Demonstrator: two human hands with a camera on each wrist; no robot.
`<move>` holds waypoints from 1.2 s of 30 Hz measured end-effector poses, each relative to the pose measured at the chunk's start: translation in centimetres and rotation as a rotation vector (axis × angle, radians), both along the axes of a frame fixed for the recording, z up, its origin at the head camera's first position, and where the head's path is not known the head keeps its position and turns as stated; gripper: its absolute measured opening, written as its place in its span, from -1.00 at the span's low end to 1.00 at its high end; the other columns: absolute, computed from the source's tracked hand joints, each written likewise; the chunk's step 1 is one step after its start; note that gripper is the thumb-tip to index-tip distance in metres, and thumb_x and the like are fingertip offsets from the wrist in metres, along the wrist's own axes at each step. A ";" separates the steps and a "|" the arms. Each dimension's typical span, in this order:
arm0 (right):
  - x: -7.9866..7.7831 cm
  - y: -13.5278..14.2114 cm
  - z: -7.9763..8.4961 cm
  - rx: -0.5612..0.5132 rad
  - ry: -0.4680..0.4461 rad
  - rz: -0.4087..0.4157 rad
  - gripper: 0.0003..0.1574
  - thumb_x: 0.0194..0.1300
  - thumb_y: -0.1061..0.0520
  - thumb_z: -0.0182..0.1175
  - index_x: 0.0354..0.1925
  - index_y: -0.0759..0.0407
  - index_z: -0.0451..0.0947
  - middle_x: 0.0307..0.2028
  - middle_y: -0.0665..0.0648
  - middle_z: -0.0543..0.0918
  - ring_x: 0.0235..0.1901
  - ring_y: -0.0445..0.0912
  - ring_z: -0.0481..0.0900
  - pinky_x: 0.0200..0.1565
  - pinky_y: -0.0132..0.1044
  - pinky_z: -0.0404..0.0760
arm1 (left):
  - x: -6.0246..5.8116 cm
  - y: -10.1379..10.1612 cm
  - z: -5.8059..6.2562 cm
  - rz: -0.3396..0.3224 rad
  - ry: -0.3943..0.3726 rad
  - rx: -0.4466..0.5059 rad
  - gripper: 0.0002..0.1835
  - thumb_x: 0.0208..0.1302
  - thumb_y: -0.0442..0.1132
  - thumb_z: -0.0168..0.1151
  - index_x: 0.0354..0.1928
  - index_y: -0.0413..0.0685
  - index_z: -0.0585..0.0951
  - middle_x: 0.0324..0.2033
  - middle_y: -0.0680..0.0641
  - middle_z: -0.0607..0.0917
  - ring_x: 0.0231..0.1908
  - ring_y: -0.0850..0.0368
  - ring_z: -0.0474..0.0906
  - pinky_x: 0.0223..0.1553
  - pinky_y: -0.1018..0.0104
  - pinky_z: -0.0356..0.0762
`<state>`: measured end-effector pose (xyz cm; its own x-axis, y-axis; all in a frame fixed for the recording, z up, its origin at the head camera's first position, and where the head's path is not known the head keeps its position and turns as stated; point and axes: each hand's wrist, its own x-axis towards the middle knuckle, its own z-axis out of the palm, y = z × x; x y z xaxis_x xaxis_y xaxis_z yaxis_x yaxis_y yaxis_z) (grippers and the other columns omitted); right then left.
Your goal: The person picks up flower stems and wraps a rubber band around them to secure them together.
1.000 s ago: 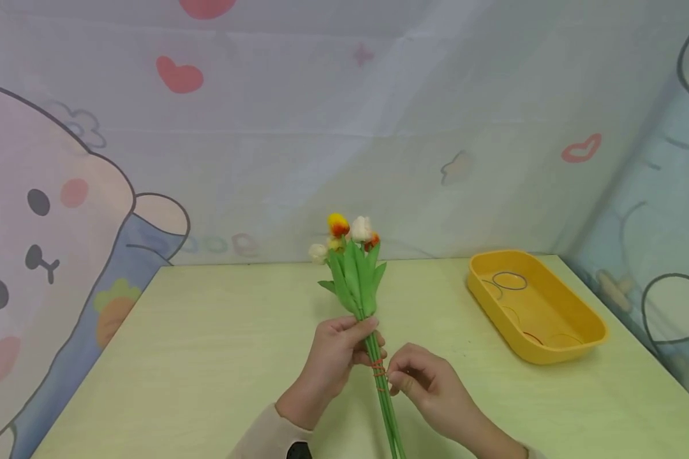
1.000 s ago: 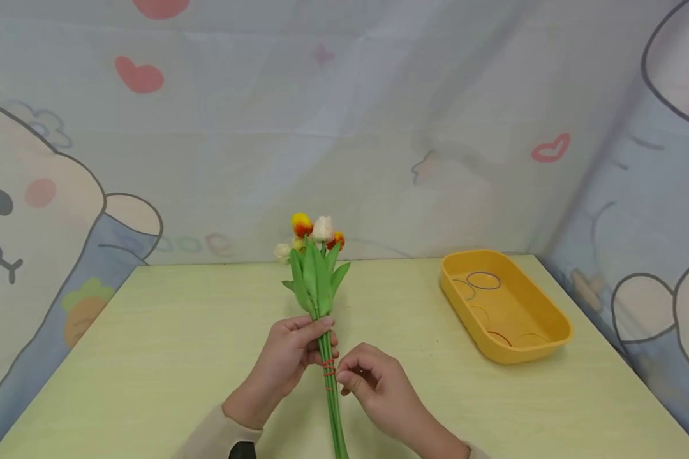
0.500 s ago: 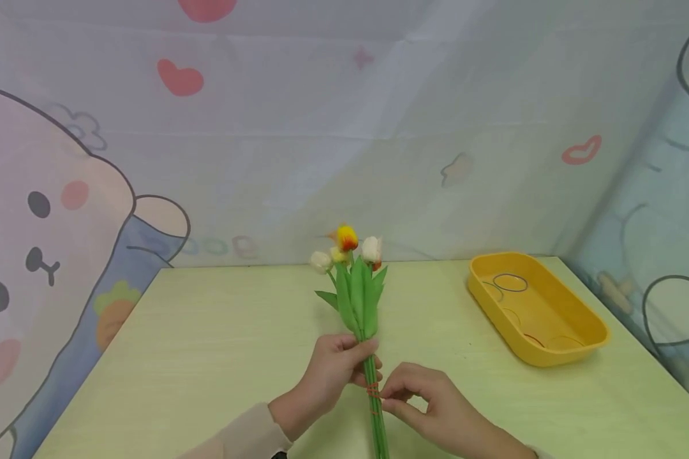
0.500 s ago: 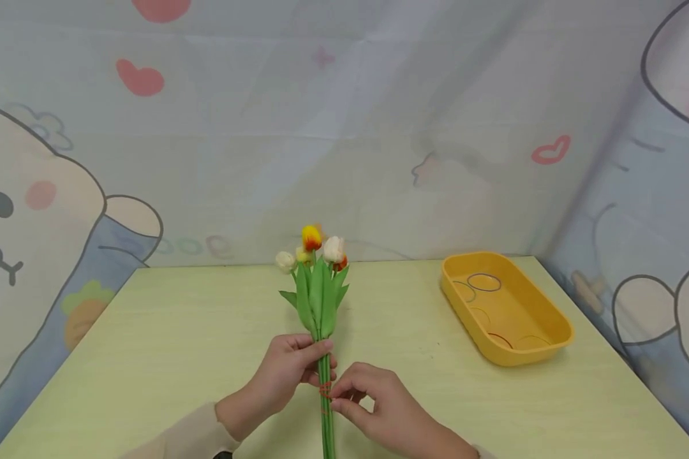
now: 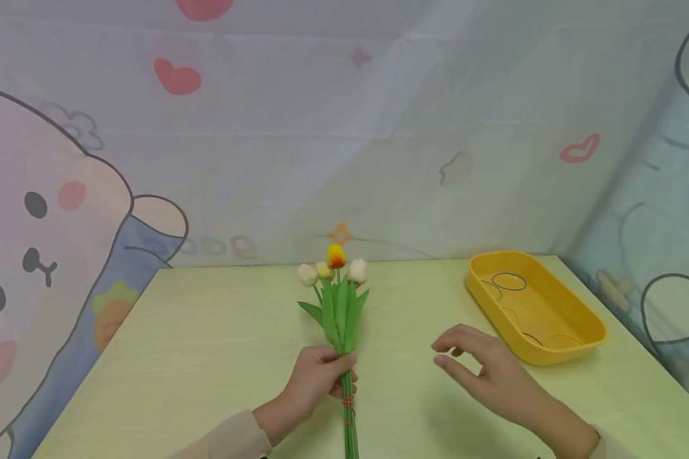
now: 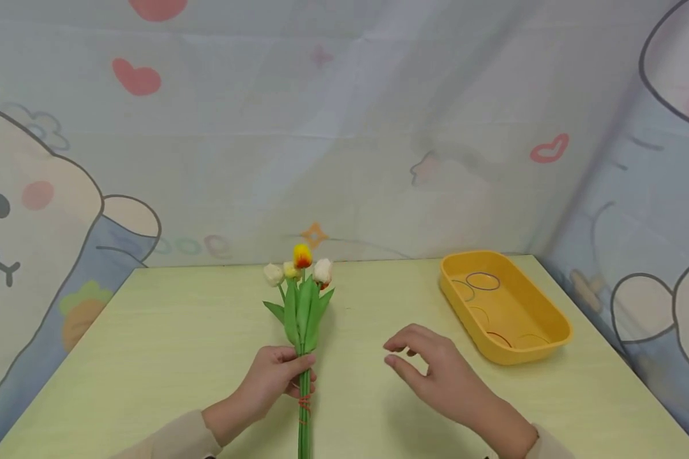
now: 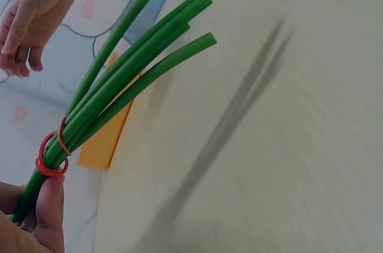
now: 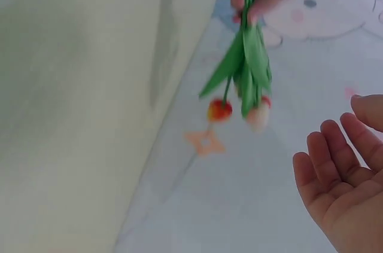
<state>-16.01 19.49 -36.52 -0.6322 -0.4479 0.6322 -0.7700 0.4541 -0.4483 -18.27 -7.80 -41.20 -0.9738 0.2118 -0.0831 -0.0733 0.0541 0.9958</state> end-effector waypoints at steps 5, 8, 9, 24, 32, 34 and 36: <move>-1.1 3.1 0.1 0.008 0.082 -0.190 -0.63 0.07 0.44 0.34 -0.19 0.07 0.60 -0.26 -0.11 0.63 -0.29 -0.28 0.54 -0.18 -0.63 0.50 | -0.2 -0.9 -0.7 0.010 0.000 -0.022 -0.72 0.31 -0.33 0.20 -0.28 -0.57 0.60 -0.62 -0.03 0.66 -0.61 0.23 0.61 -0.54 0.35 0.67; -1.7 4.9 -0.4 0.012 0.115 -0.287 -0.66 0.06 0.45 0.33 -0.20 0.17 0.61 -0.27 -0.04 0.65 -0.30 -0.31 0.53 -0.17 -0.69 0.47 | -0.4 -1.3 -1.1 0.011 0.000 -0.029 -0.71 0.31 -0.34 0.20 -0.26 -0.58 0.60 -0.62 -0.03 0.66 -0.62 0.24 0.61 -0.55 0.38 0.66; -1.9 5.5 -0.6 0.011 0.117 -0.312 -0.68 0.07 0.45 0.32 -0.20 0.20 0.61 -0.27 0.00 0.65 -0.30 -0.32 0.52 -0.17 -0.71 0.46 | -0.5 -1.4 -1.2 0.013 -0.002 -0.033 -0.71 0.31 -0.33 0.20 -0.26 -0.58 0.60 -0.62 -0.03 0.66 -0.62 0.25 0.61 -0.56 0.39 0.65; -3.2 12.1 -4.6 0.092 -0.046 -0.581 -0.68 0.27 0.23 0.26 -0.01 0.32 0.56 -0.13 0.23 0.60 -0.17 -0.37 0.38 -0.37 -0.68 0.39 | -1.8 -2.7 -2.8 0.045 -0.028 -0.062 -0.71 0.33 -0.33 0.19 -0.28 -0.59 0.60 -0.60 -0.11 0.69 -0.68 0.25 0.57 -0.61 0.38 0.63; -3.8 13.4 -6.2 0.143 -0.137 -0.615 -0.67 0.28 0.20 0.27 -0.05 0.41 0.57 -0.19 0.28 0.62 -0.25 0.14 0.54 -0.34 -0.49 0.56 | -2.3 -2.8 -3.6 0.046 -0.051 -0.040 -0.71 0.32 -0.33 0.19 -0.28 -0.59 0.60 -0.63 -0.08 0.67 -0.69 0.24 0.57 -0.60 0.36 0.64; -3.8 13.5 -6.5 0.146 -0.159 -0.612 -0.66 0.30 0.19 0.26 -0.05 0.42 0.57 -0.19 0.27 0.63 -0.26 0.12 0.55 -0.35 -0.50 0.58 | -2.4 -2.9 -3.8 0.040 -0.061 -0.042 -0.71 0.32 -0.33 0.19 -0.29 -0.58 0.60 -0.64 -0.05 0.66 -0.69 0.24 0.57 -0.61 0.38 0.64; -3.7 13.4 -6.6 0.146 -0.175 -0.604 -0.66 0.31 0.17 0.25 -0.05 0.41 0.57 -0.19 0.26 0.63 -0.27 -0.03 0.57 -0.35 -0.51 0.58 | -2.5 -3.1 -4.1 0.035 -0.070 -0.043 -0.71 0.32 -0.32 0.20 -0.31 -0.57 0.61 -0.65 -0.04 0.66 -0.70 0.25 0.57 -0.61 0.40 0.63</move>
